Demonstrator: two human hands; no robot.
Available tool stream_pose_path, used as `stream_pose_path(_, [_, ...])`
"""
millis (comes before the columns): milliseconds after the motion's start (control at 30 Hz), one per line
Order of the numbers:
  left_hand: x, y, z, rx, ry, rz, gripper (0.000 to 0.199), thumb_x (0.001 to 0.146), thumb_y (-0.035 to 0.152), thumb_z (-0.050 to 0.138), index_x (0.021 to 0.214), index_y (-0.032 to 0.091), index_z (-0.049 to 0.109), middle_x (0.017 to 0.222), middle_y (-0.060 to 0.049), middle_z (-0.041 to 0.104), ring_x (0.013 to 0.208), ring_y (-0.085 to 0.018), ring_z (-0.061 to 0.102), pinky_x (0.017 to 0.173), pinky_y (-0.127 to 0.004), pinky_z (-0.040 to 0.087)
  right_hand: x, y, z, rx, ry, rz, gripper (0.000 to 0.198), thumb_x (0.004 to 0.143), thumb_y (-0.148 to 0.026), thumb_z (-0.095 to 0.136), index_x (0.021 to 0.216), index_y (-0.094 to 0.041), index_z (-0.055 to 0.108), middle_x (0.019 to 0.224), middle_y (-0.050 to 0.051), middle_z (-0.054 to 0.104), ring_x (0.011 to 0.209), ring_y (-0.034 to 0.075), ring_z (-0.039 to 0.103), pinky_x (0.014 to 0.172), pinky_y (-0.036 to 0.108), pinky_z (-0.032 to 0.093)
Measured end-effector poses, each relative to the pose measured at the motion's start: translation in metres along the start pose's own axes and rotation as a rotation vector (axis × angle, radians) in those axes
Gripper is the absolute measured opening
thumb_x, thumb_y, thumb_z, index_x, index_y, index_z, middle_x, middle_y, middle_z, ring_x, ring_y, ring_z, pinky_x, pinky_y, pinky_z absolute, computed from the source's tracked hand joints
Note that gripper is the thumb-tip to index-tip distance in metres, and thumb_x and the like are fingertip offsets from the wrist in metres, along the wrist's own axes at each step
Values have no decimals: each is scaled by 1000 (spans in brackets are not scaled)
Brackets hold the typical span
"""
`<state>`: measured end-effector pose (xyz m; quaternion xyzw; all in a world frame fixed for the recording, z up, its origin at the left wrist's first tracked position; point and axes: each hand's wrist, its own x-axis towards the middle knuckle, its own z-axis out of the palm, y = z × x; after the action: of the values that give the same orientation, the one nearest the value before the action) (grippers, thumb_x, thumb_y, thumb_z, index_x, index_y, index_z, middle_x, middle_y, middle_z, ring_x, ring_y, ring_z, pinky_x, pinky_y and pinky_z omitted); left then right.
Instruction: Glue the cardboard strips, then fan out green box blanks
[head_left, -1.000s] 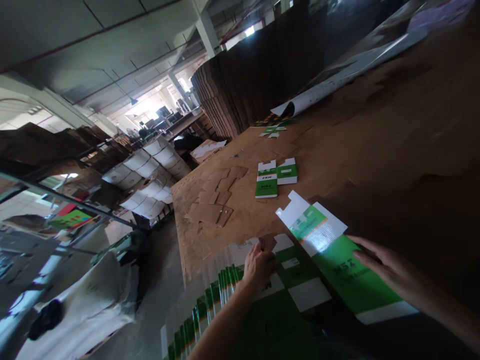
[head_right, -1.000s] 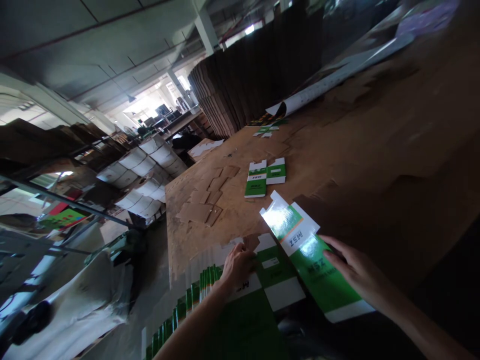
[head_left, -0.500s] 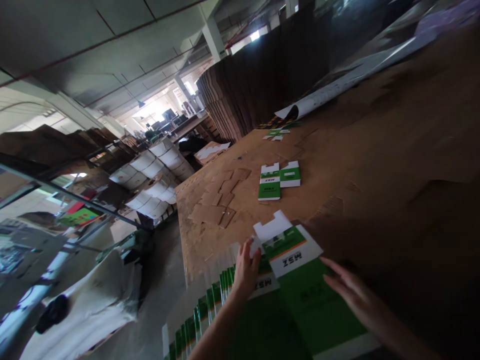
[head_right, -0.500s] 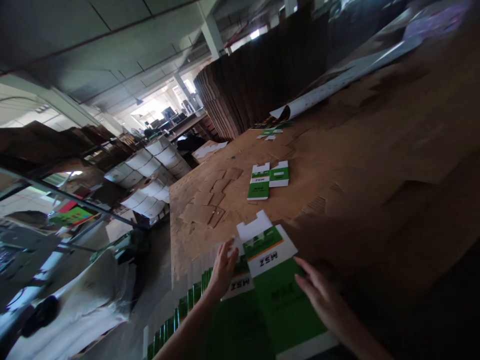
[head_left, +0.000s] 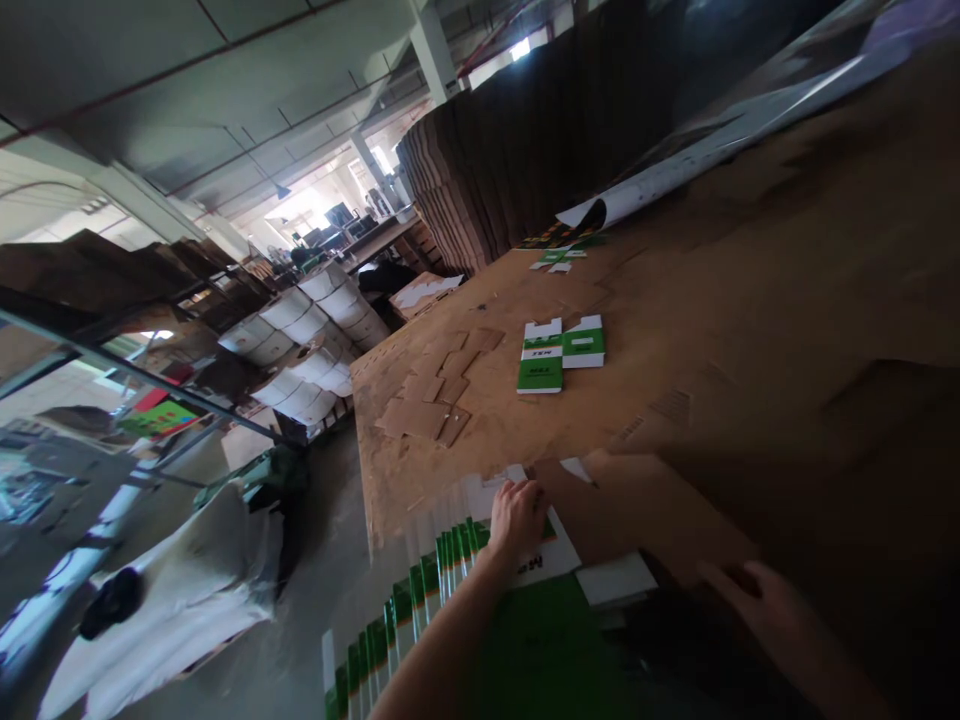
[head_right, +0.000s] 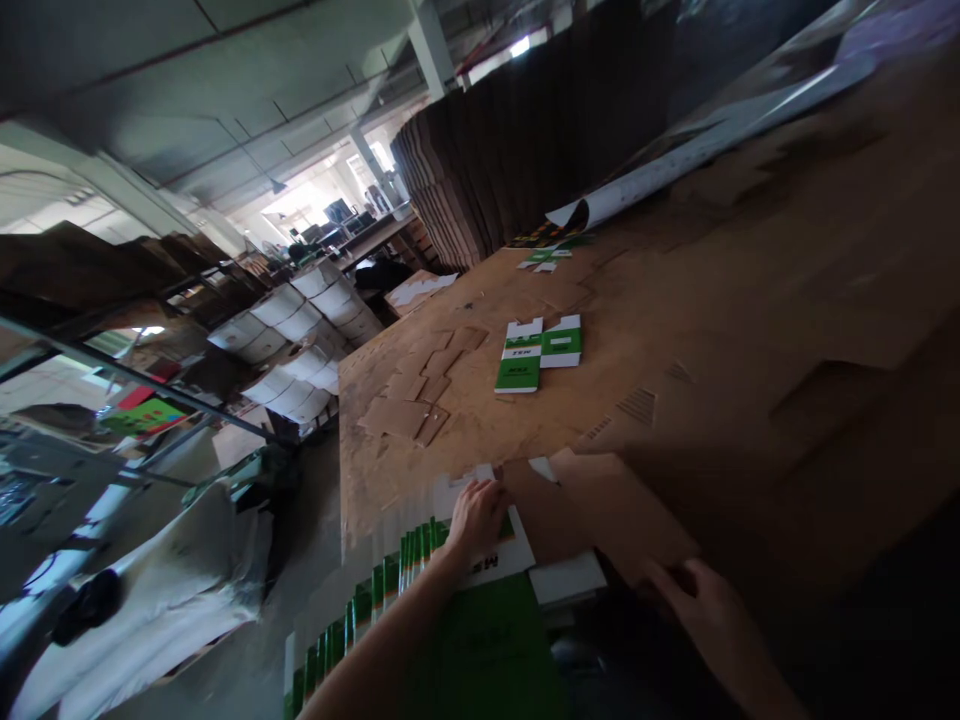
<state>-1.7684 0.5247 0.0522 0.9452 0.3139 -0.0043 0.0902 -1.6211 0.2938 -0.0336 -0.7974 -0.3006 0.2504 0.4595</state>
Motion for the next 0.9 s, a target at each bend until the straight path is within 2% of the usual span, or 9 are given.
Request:
stream_pose_path(67, [1,-1,-1,-20,9,23,33,100,27,33,97,22,65,95,-3,70,92,-18,61,89,-31,43,-2,-9,4,5,-11,-19,46,82,-59,42,74,-26,73,77,10,78,75,31,73,68,40,60])
stream_pose_path(133, [1,-2,-1,-31,8,35,41,101,29,27,92,22,66,92,-3,69,90,-18,61,88,-30,43,-5,-17,18,59,-115,-128,44,81,-56,48,94,-24,76,103,9,77,99,31,70,86,40,56])
stream_pose_path(233, [0,-2,-1,-47,-22,11,46,101,34,27,87,22,70,89,-4,69,88,-18,61,87,-31,44,-5,-14,45,87,-272,-290,51,81,-49,52,121,-22,68,136,10,59,124,30,56,104,43,45])
stream_pose_path(333, [-3,-1,0,-60,-37,-25,30,93,40,47,104,25,71,102,-3,68,99,-21,59,93,-34,42,-2,2,62,4,-311,-335,52,81,-40,51,126,-20,64,142,11,52,131,30,48,108,47,39])
stream_pose_path(433, [-4,-2,1,-37,-101,-18,38,80,44,65,115,29,67,115,-3,64,109,-26,54,98,-40,41,2,12,66,-62,-314,-356,49,82,-37,49,126,-21,64,141,11,52,132,29,47,108,47,39])
stream_pose_path(633, [-4,-3,-2,-23,-173,-21,47,79,46,64,124,33,62,124,-3,58,116,-26,50,102,-42,37,0,-1,60,-83,-340,-356,46,83,-38,52,126,-25,64,141,9,53,130,28,49,107,46,41])
stream_pose_path(733, [-4,0,-3,-4,-182,-26,47,79,47,63,124,32,61,125,-4,57,116,-27,49,102,-42,37,8,2,44,-144,-333,-345,51,78,-34,56,128,-28,63,140,8,55,128,29,52,106,47,42])
stream_pose_path(800, [-3,2,-5,0,-189,-34,49,79,47,64,126,32,58,124,-5,57,115,-27,50,100,-42,37,18,16,23,-260,-239,-320,60,71,-36,63,130,-28,61,141,10,55,127,35,52,102,52,44])
stream_pose_path(900, [-1,5,-7,8,-170,-28,52,78,45,65,127,32,54,118,-4,60,111,-27,53,96,-42,39,34,46,-9,-551,54,-293,68,66,-33,63,133,-28,58,144,15,50,134,45,39,100,63,40])
